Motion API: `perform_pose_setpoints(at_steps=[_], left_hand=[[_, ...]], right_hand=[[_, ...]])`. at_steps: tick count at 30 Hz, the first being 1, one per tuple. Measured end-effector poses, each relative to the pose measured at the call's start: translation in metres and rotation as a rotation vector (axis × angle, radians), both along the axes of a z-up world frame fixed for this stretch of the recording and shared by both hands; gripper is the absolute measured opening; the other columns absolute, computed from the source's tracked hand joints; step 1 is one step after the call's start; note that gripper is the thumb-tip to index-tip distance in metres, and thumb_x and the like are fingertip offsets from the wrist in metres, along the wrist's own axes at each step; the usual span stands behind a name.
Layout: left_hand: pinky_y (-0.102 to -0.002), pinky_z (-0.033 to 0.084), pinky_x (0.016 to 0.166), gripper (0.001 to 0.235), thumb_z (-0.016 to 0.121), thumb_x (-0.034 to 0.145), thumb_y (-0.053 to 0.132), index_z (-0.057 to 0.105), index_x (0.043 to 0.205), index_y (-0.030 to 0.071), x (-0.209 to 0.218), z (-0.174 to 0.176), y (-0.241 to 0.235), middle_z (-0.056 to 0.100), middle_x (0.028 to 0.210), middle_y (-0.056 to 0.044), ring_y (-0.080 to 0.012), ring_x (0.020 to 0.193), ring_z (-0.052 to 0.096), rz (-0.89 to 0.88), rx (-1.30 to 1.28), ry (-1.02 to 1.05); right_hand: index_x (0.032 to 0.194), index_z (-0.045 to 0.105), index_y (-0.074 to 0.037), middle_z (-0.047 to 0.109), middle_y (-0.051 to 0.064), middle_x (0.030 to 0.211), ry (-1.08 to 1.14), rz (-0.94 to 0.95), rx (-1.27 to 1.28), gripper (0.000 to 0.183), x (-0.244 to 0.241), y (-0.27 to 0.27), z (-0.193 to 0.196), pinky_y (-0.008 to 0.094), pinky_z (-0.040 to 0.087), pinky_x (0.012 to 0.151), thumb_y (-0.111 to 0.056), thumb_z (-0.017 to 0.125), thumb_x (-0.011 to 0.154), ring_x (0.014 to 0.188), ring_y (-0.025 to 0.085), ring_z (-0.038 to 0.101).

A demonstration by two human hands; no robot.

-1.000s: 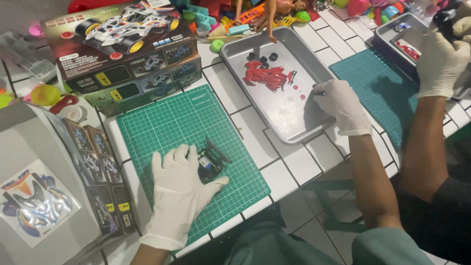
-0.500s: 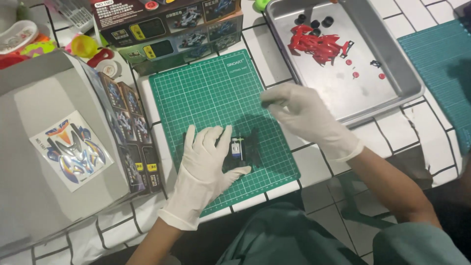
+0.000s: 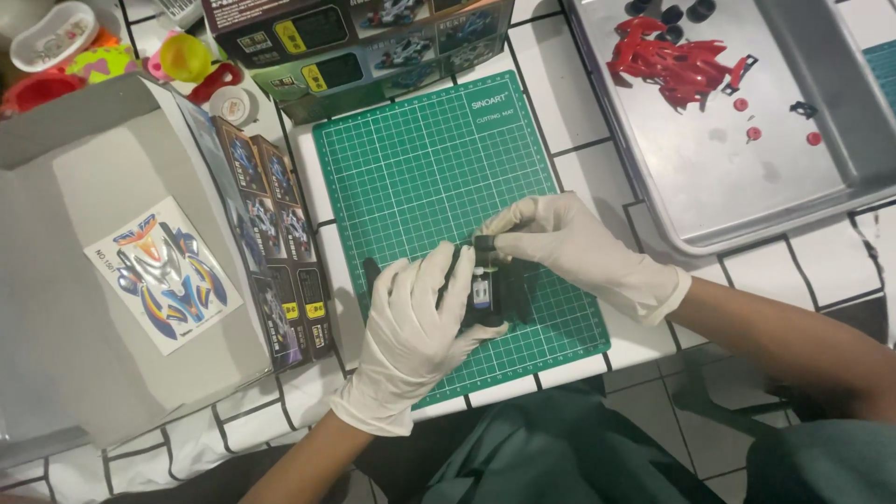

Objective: Assembling a plastic model toy car by fitting internal components and the body shell onto the chassis.

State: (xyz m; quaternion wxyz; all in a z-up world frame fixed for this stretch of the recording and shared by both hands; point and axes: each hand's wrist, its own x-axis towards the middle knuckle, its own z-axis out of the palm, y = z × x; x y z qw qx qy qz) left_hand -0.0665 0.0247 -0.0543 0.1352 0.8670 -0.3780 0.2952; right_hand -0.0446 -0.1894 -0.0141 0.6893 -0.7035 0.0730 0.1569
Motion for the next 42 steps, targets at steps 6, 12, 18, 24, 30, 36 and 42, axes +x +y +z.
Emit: perform_pose_setpoints(at_steps=[6,12,18,24,30,36,42], left_hand=[[-0.05,0.052,0.097,0.075,0.028,0.103,0.066,0.064,0.139,0.012,-0.001,0.005,0.003,0.064,0.129,-0.015,-0.0276,0.103,0.065,0.032,0.091,-0.021],[-0.05,0.053,0.096,0.075,0.025,0.105,0.062,0.065,0.137,0.009,0.003,0.006,0.0,0.065,0.122,-0.017,-0.0294,0.098,0.068,0.003,0.044,-0.01],[-0.051,0.052,0.097,0.076,0.023,0.104,0.063,0.066,0.137,0.01,0.004,0.006,0.002,0.065,0.123,-0.018,-0.0293,0.1,0.068,0.004,0.047,0.011],[-0.051,0.05,0.099,0.075,0.025,0.103,0.064,0.065,0.137,0.01,0.005,0.004,0.0,0.063,0.123,-0.017,-0.029,0.101,0.066,0.011,0.033,0.018],[-0.052,0.05,0.1,0.076,0.032,0.1,0.067,0.064,0.137,0.008,0.002,0.004,0.001,0.063,0.123,-0.019,-0.0303,0.102,0.066,0.003,0.031,0.051],[-0.053,0.047,0.102,0.076,0.031,0.1,0.067,0.063,0.138,0.009,0.002,0.003,0.003,0.062,0.126,-0.018,-0.0305,0.104,0.064,-0.008,0.051,0.084],[-0.057,0.037,0.112,0.09,0.052,0.088,0.076,0.058,0.143,0.005,0.004,0.004,0.0,0.06,0.133,-0.022,-0.034,0.11,0.062,0.028,0.053,0.124]], right_hand=[[0.104,0.076,0.007,0.078,0.023,0.106,-0.001,-0.009,0.036,0.021,0.006,-0.002,-0.009,0.034,0.067,0.078,0.005,0.071,0.084,0.088,0.023,0.076],[0.1,0.076,0.007,0.077,0.022,0.099,-0.159,0.022,0.132,0.02,0.005,-0.003,-0.017,0.035,0.067,0.075,0.009,0.07,0.08,0.088,0.022,0.075],[0.1,0.075,0.008,0.075,0.025,0.101,-0.338,0.037,0.135,0.018,0.001,-0.006,-0.03,0.04,0.067,0.08,0.007,0.074,0.082,0.093,0.028,0.076],[0.102,0.077,0.007,0.077,0.025,0.1,-0.424,0.066,0.036,0.02,-0.001,-0.006,-0.021,0.042,0.066,0.08,0.011,0.072,0.083,0.092,0.028,0.076],[0.101,0.079,0.004,0.079,0.023,0.099,-0.438,0.085,0.006,0.021,0.001,-0.01,-0.029,0.04,0.066,0.079,0.012,0.073,0.082,0.09,0.025,0.076],[0.102,0.079,0.002,0.079,0.023,0.101,-0.433,0.125,-0.029,0.022,0.001,-0.011,-0.032,0.042,0.066,0.076,0.009,0.074,0.082,0.09,0.028,0.077],[0.113,0.073,0.005,0.075,0.028,0.109,-0.592,0.234,-0.202,0.038,0.001,-0.001,0.002,0.055,0.064,0.082,-0.011,0.08,0.08,0.096,0.042,0.076]])
